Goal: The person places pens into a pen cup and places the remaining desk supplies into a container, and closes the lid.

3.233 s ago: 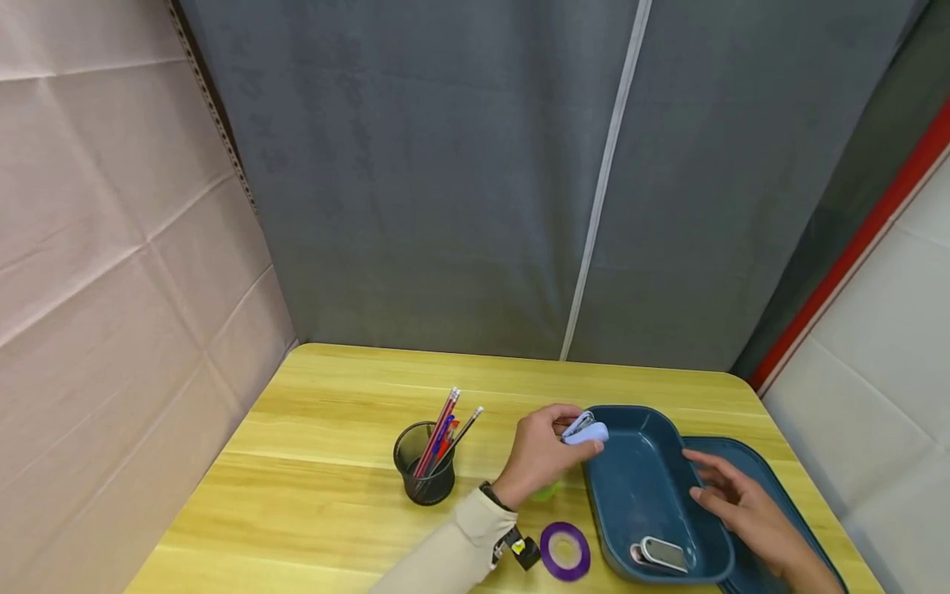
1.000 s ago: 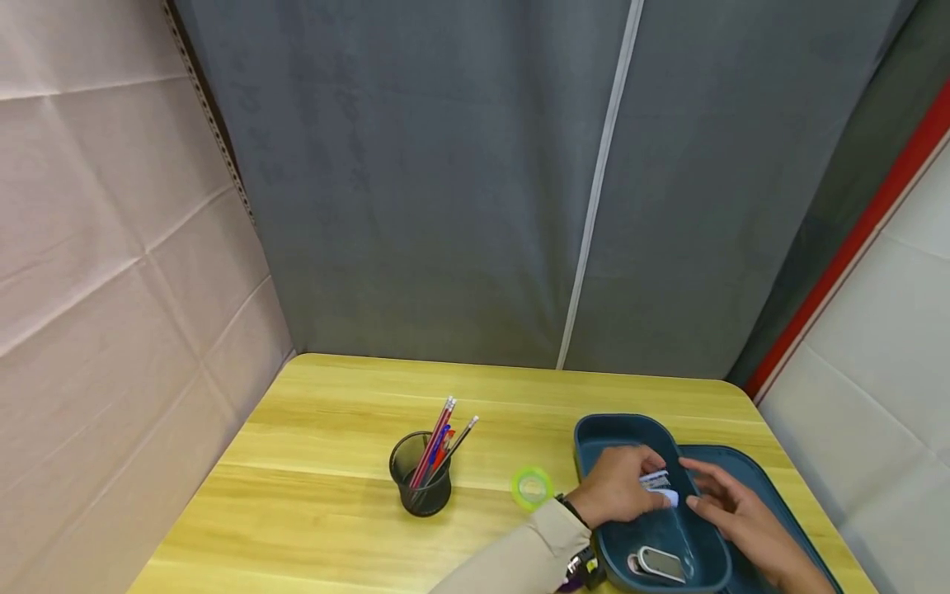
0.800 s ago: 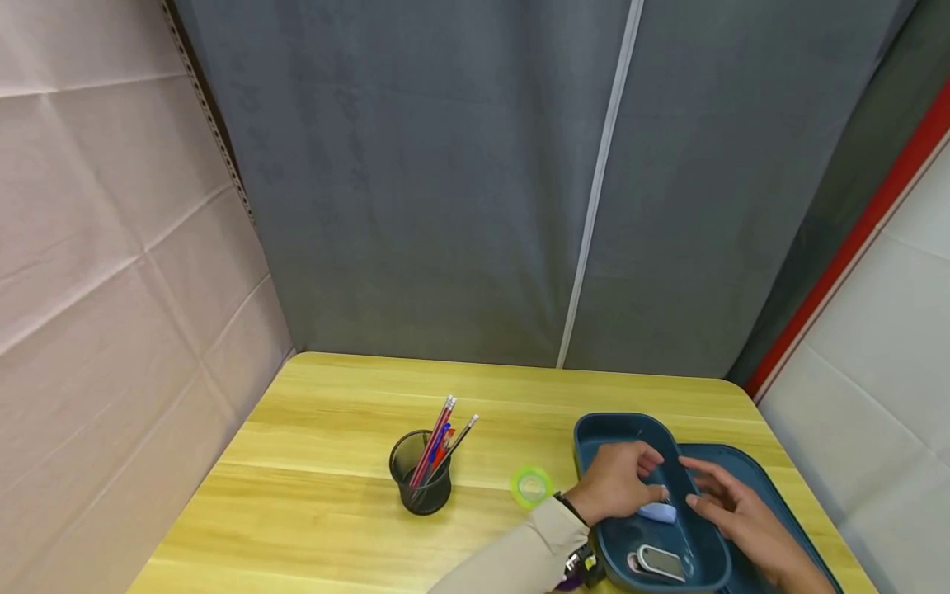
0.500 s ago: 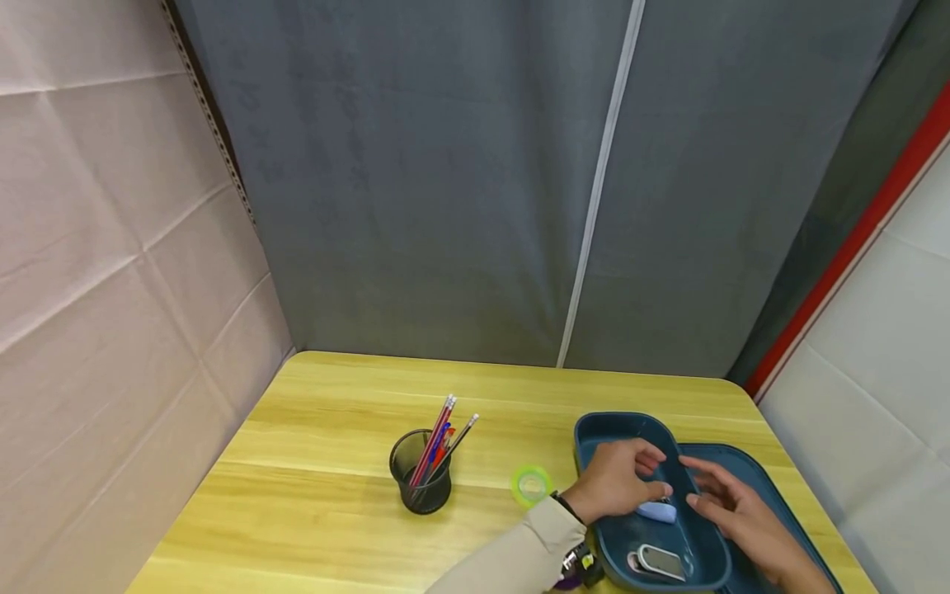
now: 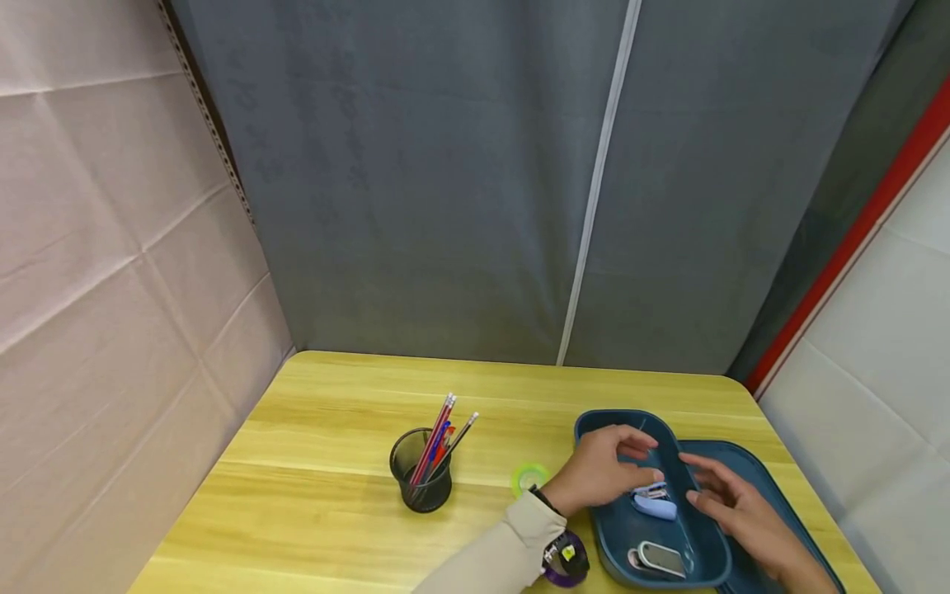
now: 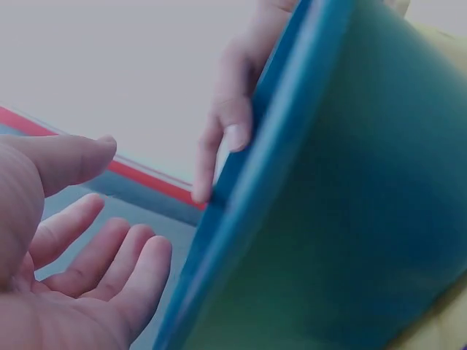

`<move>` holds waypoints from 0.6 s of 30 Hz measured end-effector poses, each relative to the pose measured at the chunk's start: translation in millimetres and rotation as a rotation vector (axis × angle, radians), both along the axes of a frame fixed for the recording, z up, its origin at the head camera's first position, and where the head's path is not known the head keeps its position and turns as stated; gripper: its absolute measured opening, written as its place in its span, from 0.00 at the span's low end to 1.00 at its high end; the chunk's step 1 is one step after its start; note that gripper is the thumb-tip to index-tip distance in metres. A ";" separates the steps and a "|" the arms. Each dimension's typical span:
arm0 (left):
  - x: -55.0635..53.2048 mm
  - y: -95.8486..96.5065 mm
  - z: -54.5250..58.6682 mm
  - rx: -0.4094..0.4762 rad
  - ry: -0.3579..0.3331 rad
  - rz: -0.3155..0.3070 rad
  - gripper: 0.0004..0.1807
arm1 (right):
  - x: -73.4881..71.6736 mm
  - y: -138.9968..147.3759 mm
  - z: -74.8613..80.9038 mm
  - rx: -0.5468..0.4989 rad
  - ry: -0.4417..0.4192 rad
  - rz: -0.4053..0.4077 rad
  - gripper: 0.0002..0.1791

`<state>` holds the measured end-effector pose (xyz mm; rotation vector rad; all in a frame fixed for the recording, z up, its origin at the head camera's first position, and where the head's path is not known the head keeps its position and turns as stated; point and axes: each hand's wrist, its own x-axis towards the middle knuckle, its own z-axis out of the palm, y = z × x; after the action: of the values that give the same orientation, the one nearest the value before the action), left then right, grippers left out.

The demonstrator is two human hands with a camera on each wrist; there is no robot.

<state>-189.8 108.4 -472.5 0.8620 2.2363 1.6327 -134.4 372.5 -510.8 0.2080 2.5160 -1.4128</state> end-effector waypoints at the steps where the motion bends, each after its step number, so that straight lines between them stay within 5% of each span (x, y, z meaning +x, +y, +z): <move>1: -0.3 -3.9 1.0 0.011 -0.001 0.002 0.20 | 0.2 -0.1 -0.3 -0.002 0.002 -0.001 0.40; 8: -6.4 -38.1 4.2 0.070 -0.060 -0.008 0.20 | 0.1 -0.3 0.2 0.021 0.004 -0.003 0.41; 18: -14.1 -81.0 -6.9 0.106 -0.100 -0.010 0.23 | 1.0 -0.8 2.8 0.033 0.003 -0.001 0.42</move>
<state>-203.9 27.3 -479.4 0.7967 2.0927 1.7629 -133.4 371.6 -508.0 0.2131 2.5433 -1.3742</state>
